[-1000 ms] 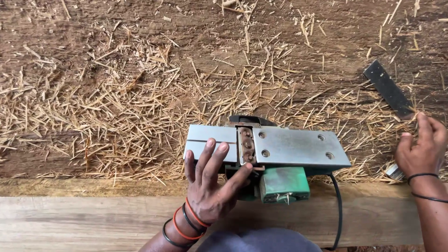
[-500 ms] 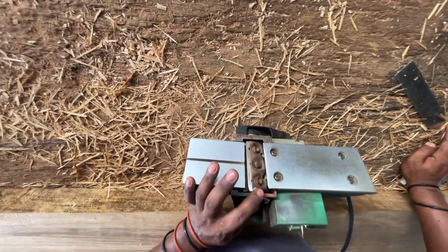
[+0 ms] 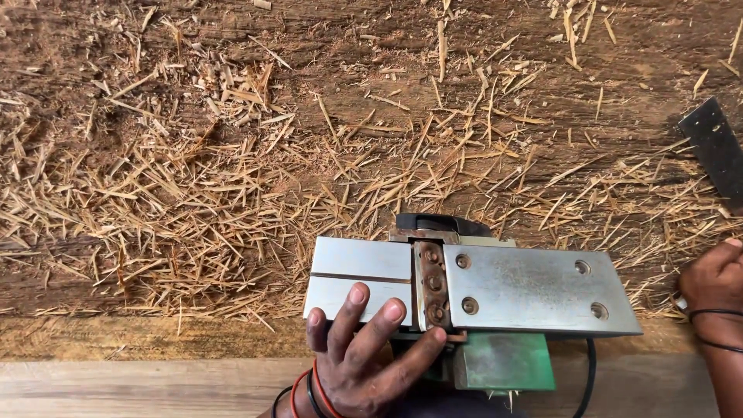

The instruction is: The person uses a T-handle hex key to loosen screws on a green electric planer. They remove the old blades, insert new blades into the cutter head, and then tighten the screws to secure them in place.

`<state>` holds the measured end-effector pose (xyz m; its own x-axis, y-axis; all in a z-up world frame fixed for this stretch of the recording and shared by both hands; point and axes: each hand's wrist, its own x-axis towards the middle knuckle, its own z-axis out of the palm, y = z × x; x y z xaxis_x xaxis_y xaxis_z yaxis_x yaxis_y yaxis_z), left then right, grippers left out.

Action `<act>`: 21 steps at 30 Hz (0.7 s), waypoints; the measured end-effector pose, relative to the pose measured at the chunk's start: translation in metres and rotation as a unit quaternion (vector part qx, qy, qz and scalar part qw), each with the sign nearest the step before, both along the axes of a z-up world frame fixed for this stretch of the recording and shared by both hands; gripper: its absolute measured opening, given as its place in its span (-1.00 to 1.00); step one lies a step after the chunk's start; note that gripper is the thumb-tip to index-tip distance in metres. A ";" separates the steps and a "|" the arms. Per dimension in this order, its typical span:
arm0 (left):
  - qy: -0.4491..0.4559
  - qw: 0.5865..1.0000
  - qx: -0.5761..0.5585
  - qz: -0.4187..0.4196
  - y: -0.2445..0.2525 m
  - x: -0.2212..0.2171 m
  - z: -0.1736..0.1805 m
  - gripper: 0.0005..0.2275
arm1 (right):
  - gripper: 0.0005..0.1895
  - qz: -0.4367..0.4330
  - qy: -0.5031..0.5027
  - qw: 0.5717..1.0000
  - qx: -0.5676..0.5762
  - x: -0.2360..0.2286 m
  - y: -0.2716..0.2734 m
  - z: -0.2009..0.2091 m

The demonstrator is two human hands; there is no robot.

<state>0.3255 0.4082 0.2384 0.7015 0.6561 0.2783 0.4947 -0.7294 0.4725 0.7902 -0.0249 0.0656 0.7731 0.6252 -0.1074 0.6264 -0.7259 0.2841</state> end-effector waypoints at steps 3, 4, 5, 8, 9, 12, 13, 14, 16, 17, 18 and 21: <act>-0.005 1.000 0.006 0.007 0.000 0.001 -0.001 -0.63 | -0.38 0.002 -0.004 1.000 -0.011 -0.002 0.003 0.004; -0.003 1.000 0.009 0.002 0.001 0.000 -0.001 -0.62 | -0.36 -0.007 0.005 1.000 -0.007 -0.001 0.003 0.004; 0.000 1.000 0.012 -0.002 0.001 0.000 -0.001 -0.61 | -0.34 -0.016 0.015 1.000 -0.002 -0.001 0.003 0.004; 0.004 1.000 0.019 -0.003 0.001 0.000 -0.002 -0.59 | -0.35 0.003 -0.017 1.000 -0.014 0.001 -0.005 -0.001; 0.003 1.000 0.018 -0.003 0.001 0.000 -0.002 -0.59 | -0.35 0.003 -0.017 1.000 -0.014 0.003 -0.006 -0.005; 0.004 1.000 0.021 0.002 0.000 0.000 -0.003 -0.57 | -0.36 0.004 0.030 0.998 0.061 0.009 -0.012 -0.012; 0.005 1.000 0.024 0.000 0.000 0.000 -0.003 -0.56 | -0.37 0.002 0.031 0.997 0.066 0.011 -0.014 -0.014; 0.006 1.000 0.025 -0.003 0.000 0.000 -0.004 -0.56 | -0.37 0.000 0.033 0.997 0.071 0.012 -0.017 -0.015; 0.007 1.000 0.022 -0.005 0.000 -0.001 -0.003 -0.57 | -0.38 0.001 0.025 0.997 0.069 0.014 -0.020 -0.017; 0.008 1.000 0.019 -0.007 0.000 -0.002 -0.003 -0.58 | -0.39 0.001 0.016 0.998 0.068 0.015 -0.021 -0.018; 0.008 1.000 0.019 -0.007 0.000 -0.001 -0.003 -0.58 | -0.39 0.001 0.016 0.998 0.067 0.015 -0.022 -0.019; 0.006 1.000 0.021 -0.004 0.001 0.000 -0.002 -0.59 | -0.38 -0.007 0.010 0.998 0.068 0.018 -0.023 -0.020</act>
